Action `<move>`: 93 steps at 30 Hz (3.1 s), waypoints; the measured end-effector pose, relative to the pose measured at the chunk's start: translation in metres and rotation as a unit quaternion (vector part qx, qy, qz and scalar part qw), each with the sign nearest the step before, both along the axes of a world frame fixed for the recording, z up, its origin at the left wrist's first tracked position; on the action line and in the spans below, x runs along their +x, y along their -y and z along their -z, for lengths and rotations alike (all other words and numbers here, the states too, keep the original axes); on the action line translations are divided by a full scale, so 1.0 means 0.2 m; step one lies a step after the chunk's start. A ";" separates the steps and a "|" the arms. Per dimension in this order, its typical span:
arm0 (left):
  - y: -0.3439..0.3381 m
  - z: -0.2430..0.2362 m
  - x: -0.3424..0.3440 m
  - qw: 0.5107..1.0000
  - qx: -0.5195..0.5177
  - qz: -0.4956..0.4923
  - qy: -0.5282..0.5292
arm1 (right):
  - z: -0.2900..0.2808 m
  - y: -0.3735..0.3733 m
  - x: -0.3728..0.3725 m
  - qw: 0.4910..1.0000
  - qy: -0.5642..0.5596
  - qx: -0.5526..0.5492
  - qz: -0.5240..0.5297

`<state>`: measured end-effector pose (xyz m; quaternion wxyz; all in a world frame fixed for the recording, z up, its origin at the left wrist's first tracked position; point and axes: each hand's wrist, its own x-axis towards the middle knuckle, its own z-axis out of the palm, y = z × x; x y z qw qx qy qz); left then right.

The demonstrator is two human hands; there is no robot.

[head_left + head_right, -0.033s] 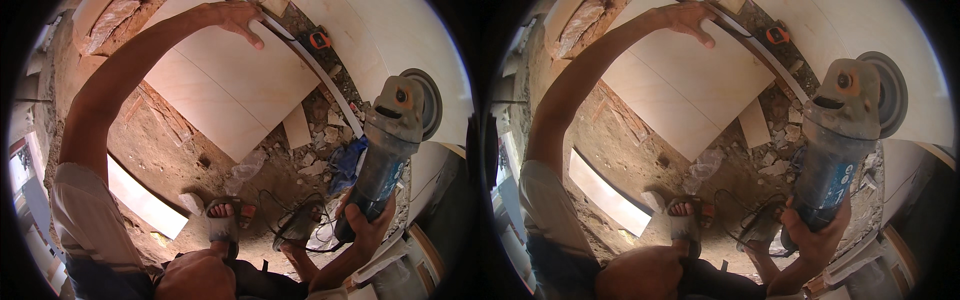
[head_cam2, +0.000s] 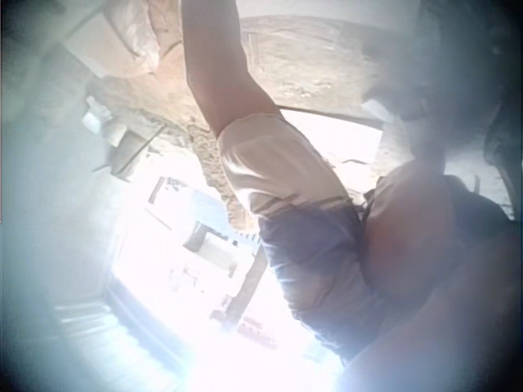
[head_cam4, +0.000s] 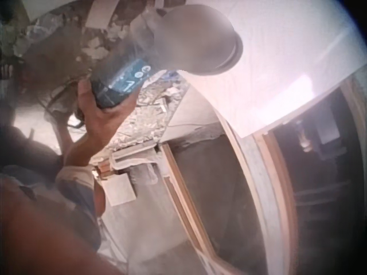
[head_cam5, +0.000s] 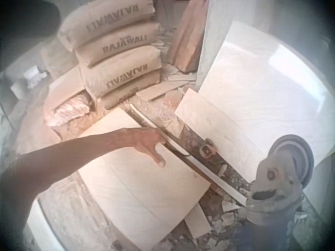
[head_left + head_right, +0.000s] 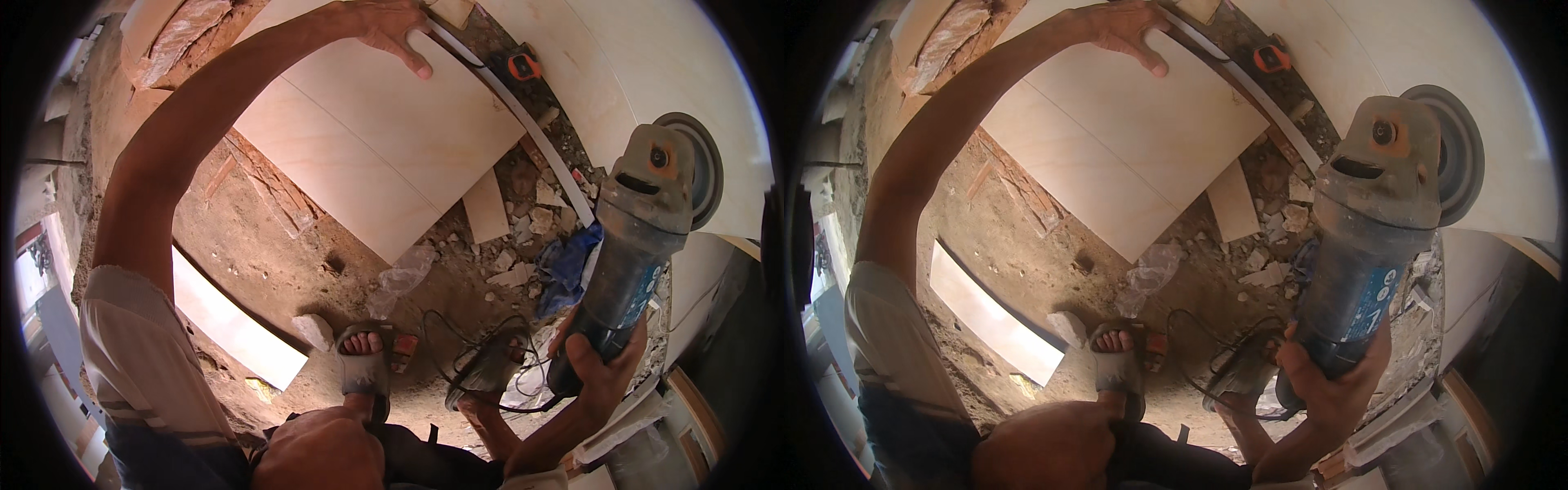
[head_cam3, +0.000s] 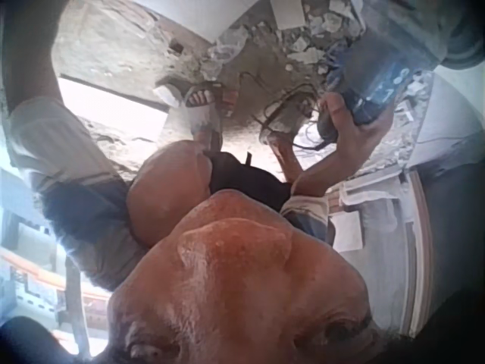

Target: The person uses a handheld power grinder to cut through several large ceramic tiles on the ground.

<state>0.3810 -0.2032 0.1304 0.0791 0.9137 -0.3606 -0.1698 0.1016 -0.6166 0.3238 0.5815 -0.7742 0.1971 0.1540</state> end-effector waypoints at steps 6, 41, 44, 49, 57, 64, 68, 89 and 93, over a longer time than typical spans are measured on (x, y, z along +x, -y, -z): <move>-0.02 -0.42 -0.06 0.966 0.109 -0.205 -0.117 | -0.04 0.00 0.01 0.998 0.044 0.032 -0.033; -0.61 -0.44 -2.21 0.368 -0.474 -0.768 0.222 | -0.15 -0.37 -0.16 0.962 0.150 0.088 -0.212; -0.63 -0.25 -2.21 0.327 -0.455 -0.807 0.188 | -0.14 -0.43 -0.17 0.958 0.156 0.073 -0.227; -0.63 -0.17 -2.22 0.336 -0.422 -0.833 0.122 | -0.10 -0.51 -0.16 0.958 0.105 0.093 -0.248; -0.56 0.04 -2.16 0.296 -0.483 -0.812 0.144 | 0.09 -0.91 -0.12 0.926 0.095 0.070 -0.360; -0.49 0.25 -2.17 0.271 -0.412 -0.866 0.083 | 0.34 -1.51 -0.05 0.869 0.126 0.030 -0.478; -0.45 0.25 -2.20 0.254 -0.387 -0.884 0.070 | 0.53 -1.82 0.00 0.835 0.147 0.017 -0.531; -0.42 0.17 -2.16 0.233 -0.552 -0.800 0.046 | 0.90 -2.35 0.17 0.802 0.232 0.003 -0.550; -0.42 0.19 -2.16 0.226 -0.567 -0.791 0.043 | 0.88 -2.39 0.21 0.795 0.209 -0.041 -0.568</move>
